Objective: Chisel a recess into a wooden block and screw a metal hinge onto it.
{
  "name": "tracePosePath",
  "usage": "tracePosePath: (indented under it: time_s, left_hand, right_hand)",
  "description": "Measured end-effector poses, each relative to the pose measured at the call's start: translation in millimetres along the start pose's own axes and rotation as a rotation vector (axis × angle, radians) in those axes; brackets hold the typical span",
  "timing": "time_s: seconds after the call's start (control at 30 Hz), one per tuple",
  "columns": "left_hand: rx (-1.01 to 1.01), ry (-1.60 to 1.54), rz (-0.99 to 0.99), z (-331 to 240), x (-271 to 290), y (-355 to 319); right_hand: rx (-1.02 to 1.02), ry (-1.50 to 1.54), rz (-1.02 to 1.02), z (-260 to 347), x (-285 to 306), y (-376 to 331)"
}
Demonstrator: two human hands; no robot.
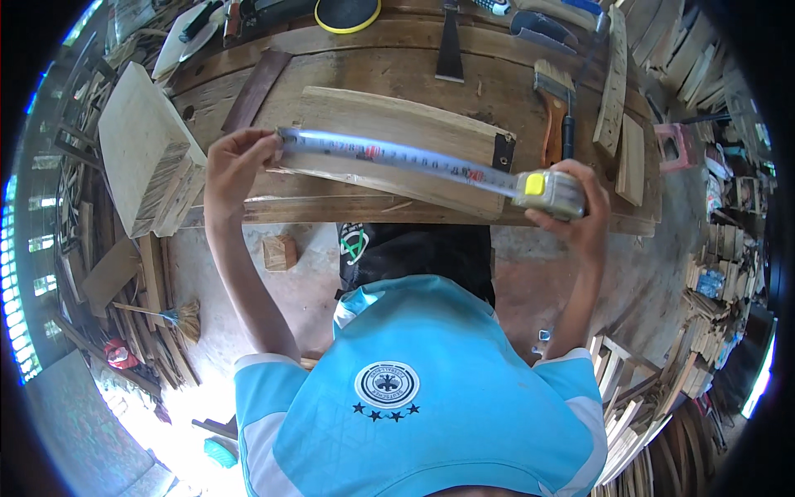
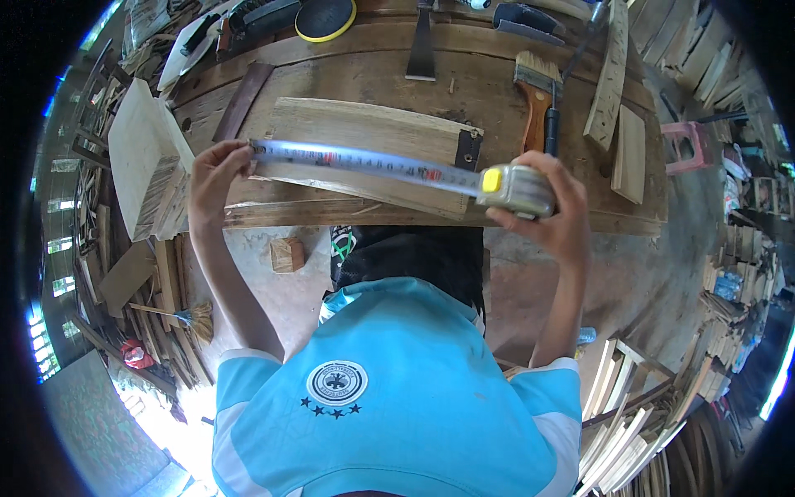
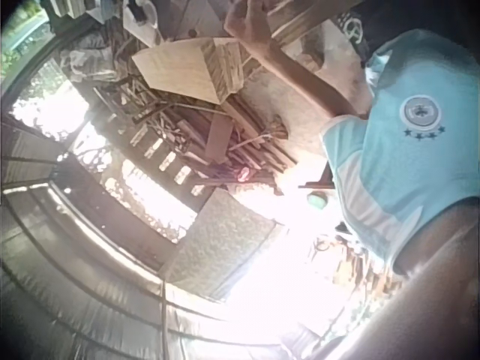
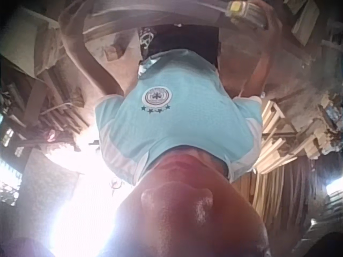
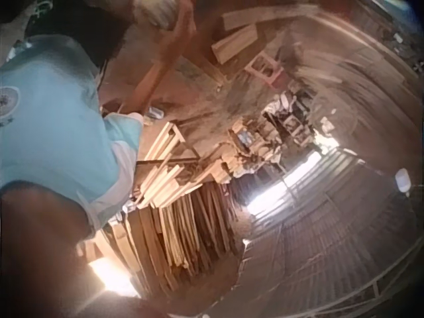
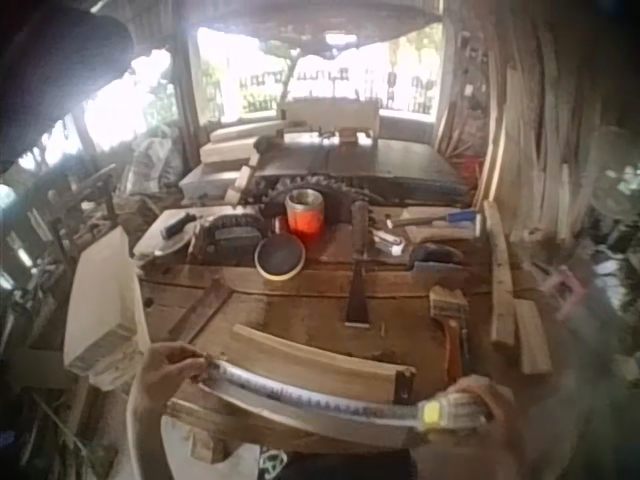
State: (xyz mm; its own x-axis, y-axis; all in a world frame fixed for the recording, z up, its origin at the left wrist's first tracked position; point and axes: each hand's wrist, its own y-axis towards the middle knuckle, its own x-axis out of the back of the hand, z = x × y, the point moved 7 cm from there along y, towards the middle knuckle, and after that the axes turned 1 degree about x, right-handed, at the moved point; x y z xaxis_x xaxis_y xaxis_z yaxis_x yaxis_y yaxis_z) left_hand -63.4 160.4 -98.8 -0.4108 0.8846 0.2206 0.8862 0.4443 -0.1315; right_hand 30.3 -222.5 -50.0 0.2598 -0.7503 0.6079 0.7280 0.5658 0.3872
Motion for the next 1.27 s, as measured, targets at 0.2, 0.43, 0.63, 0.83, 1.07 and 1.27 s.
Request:
tracePosePath:
  time_s: [0.2, 0.43, 0.63, 0.83, 1.07, 1.27]
  left_hand:
    - [-0.095, 0.038, 0.039, -10.8, -15.7, 49.4]
    - [0.006, 0.026, 0.013, -3.6, -29.6, 49.7]
    - [0.131, 0.033, 0.000, -2.9, -32.4, 15.1]
    - [0.137, -0.209, -0.051, 21.8, -43.3, -30.6]
    - [0.058, -0.159, -0.109, 13.5, -54.9, -45.8]
    - [-0.070, -0.274, 0.111, -38.1, -36.3, 7.7]
  right_hand:
    - [-0.090, 0.013, -0.036, -23.6, 16.3, 18.2]
    - [-0.213, 0.077, 0.083, -33.5, -5.0, 29.2]
    - [-0.007, 0.067, 0.187, -50.4, 3.9, 63.2]
    - [0.108, -0.015, 0.377, -60.4, 4.5, 106.7]
    - [0.148, -0.037, 0.459, -58.5, 10.4, 113.7]
    - [0.082, -0.065, 0.139, -8.0, 47.4, 61.5]
